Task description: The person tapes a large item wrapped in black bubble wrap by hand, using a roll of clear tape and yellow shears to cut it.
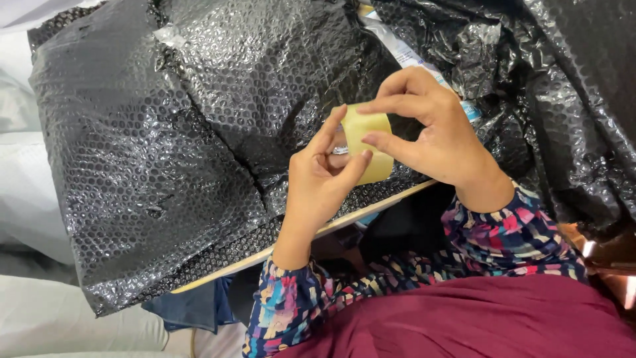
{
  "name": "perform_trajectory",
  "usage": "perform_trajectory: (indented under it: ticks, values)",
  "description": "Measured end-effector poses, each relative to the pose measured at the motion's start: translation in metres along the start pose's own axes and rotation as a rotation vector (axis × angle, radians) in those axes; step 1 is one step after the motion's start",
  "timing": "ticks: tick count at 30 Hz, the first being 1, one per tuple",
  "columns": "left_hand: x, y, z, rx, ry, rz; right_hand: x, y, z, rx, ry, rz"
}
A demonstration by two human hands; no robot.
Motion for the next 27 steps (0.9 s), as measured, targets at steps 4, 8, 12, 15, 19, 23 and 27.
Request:
perform_trajectory:
  ticks: [4,8,12,15,19,23,27]
  values:
    - [0.001,-0.006,-0.009,-0.015,0.028,-0.024,0.002,0.012,0.001,-0.054,0.125,-0.015]
    - [-0.007,-0.02,-0.021,0.012,0.021,0.025,-0.009,0.023,0.0,-0.078,0.101,0.028]
    - [-0.02,-0.041,-0.038,0.04,0.01,0.058,-0.02,0.049,-0.001,-0.2,0.077,0.057]
    - [-0.041,-0.061,-0.044,0.062,0.038,-0.075,-0.009,0.077,-0.004,-0.253,0.108,0.189]
    - [-0.06,-0.085,-0.056,0.09,0.006,-0.094,-0.007,0.108,0.001,-0.395,0.166,0.285]
    - [-0.092,-0.113,-0.062,0.117,-0.018,-0.181,-0.018,0.131,0.003,-0.524,0.206,0.337]
    - [-0.105,-0.126,-0.065,0.145,-0.006,-0.271,-0.029,0.142,0.001,-0.565,0.208,0.319]
Point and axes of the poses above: each hand's wrist, its own z-axis towards the middle knuckle, its own y-axis out of the palm, x = y × z, the point moved 9 cm from there along z, towards the middle knuckle, and after that the axes turned 10 degrees about -z, right-handed, at the moved point
